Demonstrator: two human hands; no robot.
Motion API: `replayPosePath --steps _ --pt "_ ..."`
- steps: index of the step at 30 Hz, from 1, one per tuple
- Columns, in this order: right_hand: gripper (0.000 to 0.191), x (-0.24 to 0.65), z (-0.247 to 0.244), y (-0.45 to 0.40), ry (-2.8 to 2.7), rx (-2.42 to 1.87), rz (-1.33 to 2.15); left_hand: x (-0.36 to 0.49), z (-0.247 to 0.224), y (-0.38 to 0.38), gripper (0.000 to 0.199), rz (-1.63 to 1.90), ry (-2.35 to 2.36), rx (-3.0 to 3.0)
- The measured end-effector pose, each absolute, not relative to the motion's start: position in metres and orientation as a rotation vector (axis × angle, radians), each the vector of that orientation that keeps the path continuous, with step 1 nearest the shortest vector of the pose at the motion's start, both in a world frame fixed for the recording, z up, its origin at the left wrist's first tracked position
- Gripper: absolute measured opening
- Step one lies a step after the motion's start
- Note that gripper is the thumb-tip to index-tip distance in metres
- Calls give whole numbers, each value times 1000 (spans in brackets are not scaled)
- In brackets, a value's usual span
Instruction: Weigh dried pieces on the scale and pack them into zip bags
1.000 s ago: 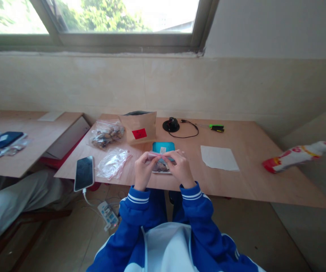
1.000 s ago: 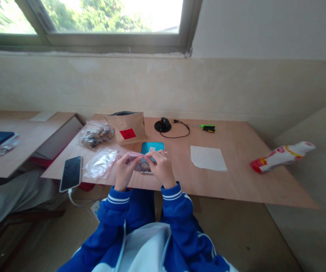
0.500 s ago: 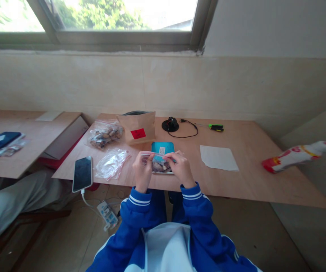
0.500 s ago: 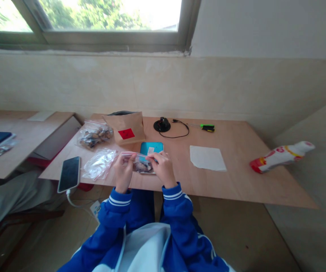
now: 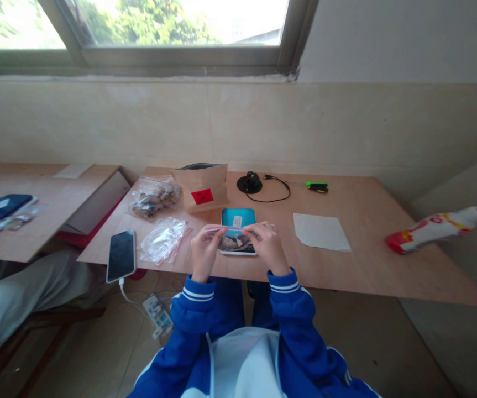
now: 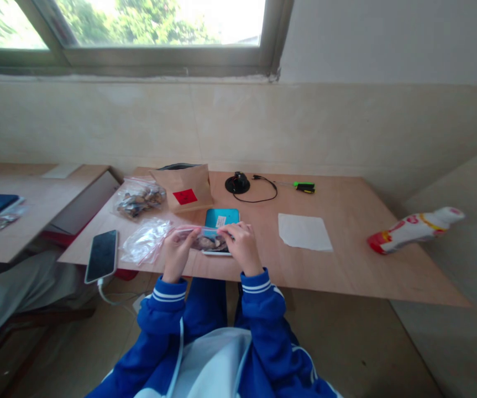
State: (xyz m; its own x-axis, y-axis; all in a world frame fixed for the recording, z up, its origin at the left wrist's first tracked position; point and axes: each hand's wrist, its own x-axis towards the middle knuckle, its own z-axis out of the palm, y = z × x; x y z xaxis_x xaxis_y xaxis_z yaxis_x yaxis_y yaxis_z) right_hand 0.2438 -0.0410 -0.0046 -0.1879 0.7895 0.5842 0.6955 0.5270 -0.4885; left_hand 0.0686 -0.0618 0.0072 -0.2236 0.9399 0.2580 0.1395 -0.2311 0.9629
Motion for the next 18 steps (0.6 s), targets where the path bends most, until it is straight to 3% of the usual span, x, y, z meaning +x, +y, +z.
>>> replayPosePath --steps 6,12,18 --pt "28 246 -5 -43 -1848 -1235 176 69 11 -62 27 1541 1353 1342" --pt "16 251 -13 -37 -1805 -1238 367 53 2 -60 34 1586 1416 1331" --pt "20 237 -18 -35 -1836 -1215 390 43 0 -59 42 1703 1508 1214"
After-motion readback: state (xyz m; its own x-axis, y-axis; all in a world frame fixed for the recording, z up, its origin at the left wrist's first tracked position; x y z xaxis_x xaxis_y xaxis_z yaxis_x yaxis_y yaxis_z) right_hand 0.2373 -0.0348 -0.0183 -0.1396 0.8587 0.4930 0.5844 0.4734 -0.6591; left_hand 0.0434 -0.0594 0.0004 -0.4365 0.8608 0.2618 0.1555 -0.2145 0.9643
